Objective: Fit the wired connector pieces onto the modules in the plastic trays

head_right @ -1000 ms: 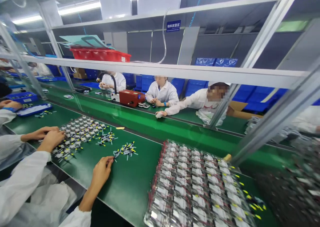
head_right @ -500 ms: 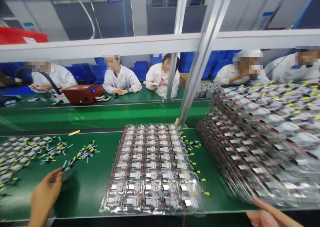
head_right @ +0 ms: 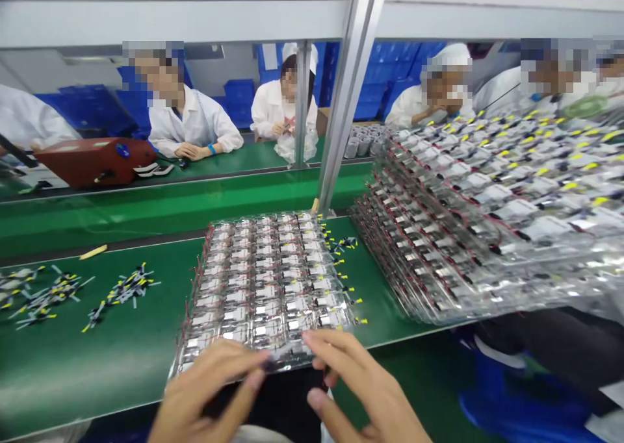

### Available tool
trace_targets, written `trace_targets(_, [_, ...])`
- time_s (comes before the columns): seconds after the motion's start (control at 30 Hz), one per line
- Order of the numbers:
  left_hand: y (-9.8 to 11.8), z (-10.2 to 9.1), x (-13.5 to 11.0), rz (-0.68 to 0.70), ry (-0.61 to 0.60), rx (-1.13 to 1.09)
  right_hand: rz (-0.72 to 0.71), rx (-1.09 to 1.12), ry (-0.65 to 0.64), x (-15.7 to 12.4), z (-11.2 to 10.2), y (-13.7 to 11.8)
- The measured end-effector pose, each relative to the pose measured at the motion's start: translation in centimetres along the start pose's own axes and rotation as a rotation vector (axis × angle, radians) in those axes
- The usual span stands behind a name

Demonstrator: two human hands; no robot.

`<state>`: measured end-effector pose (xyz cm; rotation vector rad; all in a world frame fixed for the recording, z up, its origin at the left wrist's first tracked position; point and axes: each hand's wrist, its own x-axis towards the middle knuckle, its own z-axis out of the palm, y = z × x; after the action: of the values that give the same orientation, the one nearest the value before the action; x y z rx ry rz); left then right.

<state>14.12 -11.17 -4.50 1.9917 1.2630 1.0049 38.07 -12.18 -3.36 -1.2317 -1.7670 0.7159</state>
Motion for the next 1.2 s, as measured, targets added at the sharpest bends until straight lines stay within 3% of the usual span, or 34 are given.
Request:
trace_targets(0.07, [1.5,2.8,1.6,0.105,-0.114,-0.08,0.017,-0.021,0.037,-0.7,-0.3,0.5])
trace_targets(0.17, [2.1,4.7,2.9,0.18,-0.21,-0.074,0.103,-0.012,0.105,-2.2,-1.1,1.7])
trace_targets(0.37, [3.4,4.4,4.7,0.297,-0.362,0.052,0.204,0.096,0.067,-2.7,-1.4,2.3])
trace_targets(0.53, [5.0,3.8,8.3,0.329,-0.541,0.243,0.204,0.11,0.13,-2.0,-2.2,3.2])
trace_targets(0.7, [3.1,6.5,10.9,0.465,-0.725,0.566,0.269,0.092,0.349,-2.8,-3.5,5.0])
trace_targets(0.8, [1.8,8.3,11.2,0.574,-0.824,0.63,0.316,0.12,0.407,-3.4,-3.8,5.5])
trace_targets(1.2, [1.8,8.5,12.4,0.647,-0.967,0.691,0.434,0.004,0.339,-4.0,-3.5,7.9])
